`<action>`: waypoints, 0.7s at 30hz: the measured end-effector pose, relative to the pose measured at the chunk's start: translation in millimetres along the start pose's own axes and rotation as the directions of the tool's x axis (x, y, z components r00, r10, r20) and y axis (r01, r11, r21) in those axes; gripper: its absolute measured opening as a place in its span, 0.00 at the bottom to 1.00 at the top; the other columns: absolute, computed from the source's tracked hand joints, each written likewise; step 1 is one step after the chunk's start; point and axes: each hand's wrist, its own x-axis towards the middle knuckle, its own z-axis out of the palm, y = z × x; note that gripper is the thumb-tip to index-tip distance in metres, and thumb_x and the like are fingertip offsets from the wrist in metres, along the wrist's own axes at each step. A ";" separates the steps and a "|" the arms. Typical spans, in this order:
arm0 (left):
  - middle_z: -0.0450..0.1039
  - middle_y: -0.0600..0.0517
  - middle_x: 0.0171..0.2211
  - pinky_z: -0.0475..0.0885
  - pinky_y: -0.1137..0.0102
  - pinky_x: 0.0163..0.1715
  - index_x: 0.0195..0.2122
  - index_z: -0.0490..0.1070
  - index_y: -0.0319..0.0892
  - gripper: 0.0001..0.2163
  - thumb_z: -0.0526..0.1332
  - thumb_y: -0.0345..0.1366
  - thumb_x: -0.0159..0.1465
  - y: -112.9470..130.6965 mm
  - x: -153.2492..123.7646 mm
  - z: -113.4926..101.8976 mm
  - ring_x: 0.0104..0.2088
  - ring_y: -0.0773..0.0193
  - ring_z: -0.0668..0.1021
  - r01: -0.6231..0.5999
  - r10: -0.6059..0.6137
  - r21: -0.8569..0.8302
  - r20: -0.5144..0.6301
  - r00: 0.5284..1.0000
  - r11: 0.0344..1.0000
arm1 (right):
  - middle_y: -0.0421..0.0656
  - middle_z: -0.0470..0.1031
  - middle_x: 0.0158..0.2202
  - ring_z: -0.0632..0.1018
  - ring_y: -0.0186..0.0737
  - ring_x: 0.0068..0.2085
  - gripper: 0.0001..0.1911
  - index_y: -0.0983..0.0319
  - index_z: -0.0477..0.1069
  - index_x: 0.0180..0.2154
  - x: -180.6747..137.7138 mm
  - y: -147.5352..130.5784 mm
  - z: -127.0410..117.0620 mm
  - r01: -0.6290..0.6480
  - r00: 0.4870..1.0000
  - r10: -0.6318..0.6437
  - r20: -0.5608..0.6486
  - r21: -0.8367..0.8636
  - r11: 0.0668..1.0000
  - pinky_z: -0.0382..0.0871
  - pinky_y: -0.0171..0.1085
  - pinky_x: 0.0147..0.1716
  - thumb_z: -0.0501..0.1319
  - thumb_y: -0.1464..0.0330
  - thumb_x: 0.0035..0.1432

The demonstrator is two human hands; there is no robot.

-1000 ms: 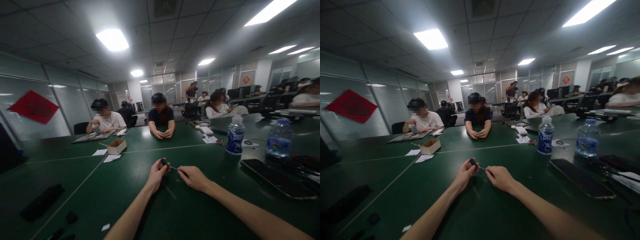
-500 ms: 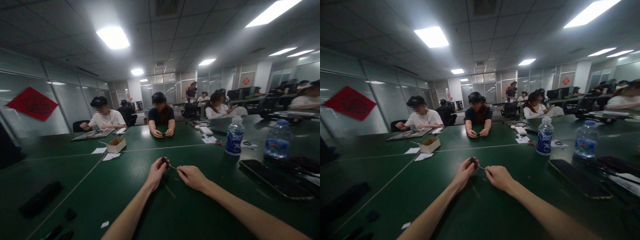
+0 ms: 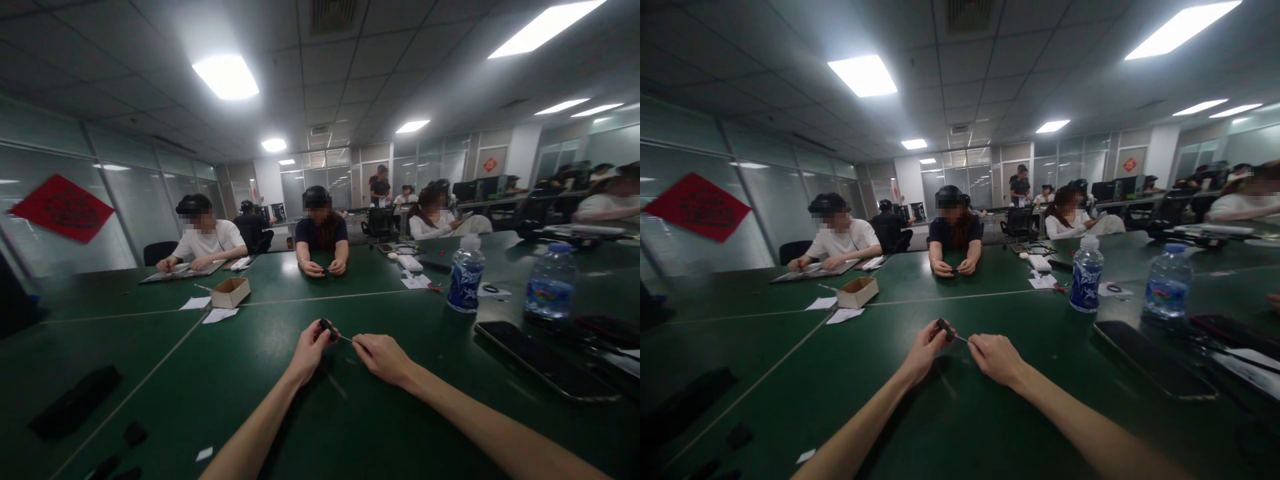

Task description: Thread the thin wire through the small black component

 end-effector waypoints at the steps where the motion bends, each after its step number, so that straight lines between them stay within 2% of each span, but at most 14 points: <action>1: 0.73 0.45 0.36 0.70 0.66 0.42 0.38 0.70 0.38 0.17 0.65 0.45 0.54 0.9 -0.2 1.3 0.38 0.59 0.75 0.008 -0.009 0.023 0.045 0.999 1.000 | 0.43 0.74 0.32 0.75 0.36 0.31 0.17 0.62 0.70 0.39 0.9 1.3 0.5 -0.031 0.999 0.032 -0.038 0.039 0.999 0.64 0.32 0.31 0.44 0.66 0.65; 3: 0.74 0.45 0.35 0.70 0.66 0.42 0.37 0.71 0.38 0.16 0.66 0.44 0.54 1.8 -0.4 3.5 0.37 0.58 0.76 0.029 -0.038 0.067 0.138 0.990 0.997 | 0.44 0.74 0.32 0.75 0.36 0.31 0.17 0.63 0.69 0.39 2.7 3.4 1.3 -0.113 0.985 0.125 -0.118 0.104 0.988 0.64 0.32 0.32 0.43 0.66 0.66; 5: 0.74 0.45 0.35 0.70 0.65 0.42 0.37 0.71 0.38 0.16 0.66 0.43 0.54 0.8 0.2 4.0 0.37 0.58 0.76 0.045 -0.054 0.063 0.149 0.987 0.997 | 0.44 0.74 0.32 0.75 0.36 0.31 0.17 0.63 0.69 0.39 3.8 3.9 1.6 -0.152 0.974 0.170 -0.147 0.123 0.981 0.64 0.33 0.31 0.43 0.66 0.65; 8: 0.73 0.45 0.36 0.69 0.65 0.43 0.41 0.69 0.37 0.18 0.66 0.44 0.53 -3.6 2.2 1.0 0.38 0.59 0.76 0.038 -0.037 -0.011 0.038 0.999 0.999 | 0.42 0.74 0.30 0.75 0.36 0.30 0.16 0.62 0.70 0.37 3.2 1.3 1.1 -0.076 0.994 0.080 -0.079 0.063 0.995 0.64 0.32 0.31 0.45 0.66 0.64; 12: 0.73 0.45 0.38 0.69 0.65 0.43 0.42 0.68 0.37 0.21 0.67 0.44 0.52 -8.6 4.1 -3.3 0.38 0.60 0.75 0.045 -0.047 -0.072 -0.027 0.999 0.996 | 0.42 0.74 0.28 0.74 0.36 0.29 0.16 0.61 0.72 0.37 1.3 -3.1 -0.6 -0.014 1.000 0.014 -0.008 -0.012 1.000 0.63 0.32 0.31 0.47 0.66 0.63; 21: 0.72 0.43 0.41 0.69 0.64 0.45 0.43 0.69 0.38 0.21 0.68 0.44 0.52 -9.6 4.1 -4.9 0.40 0.58 0.75 0.028 -0.031 -0.086 -0.034 0.999 0.996 | 0.42 0.74 0.29 0.74 0.35 0.29 0.15 0.61 0.71 0.35 0.9 -3.8 -1.6 0.015 0.999 -0.013 0.037 -0.058 0.998 0.62 0.32 0.30 0.47 0.67 0.63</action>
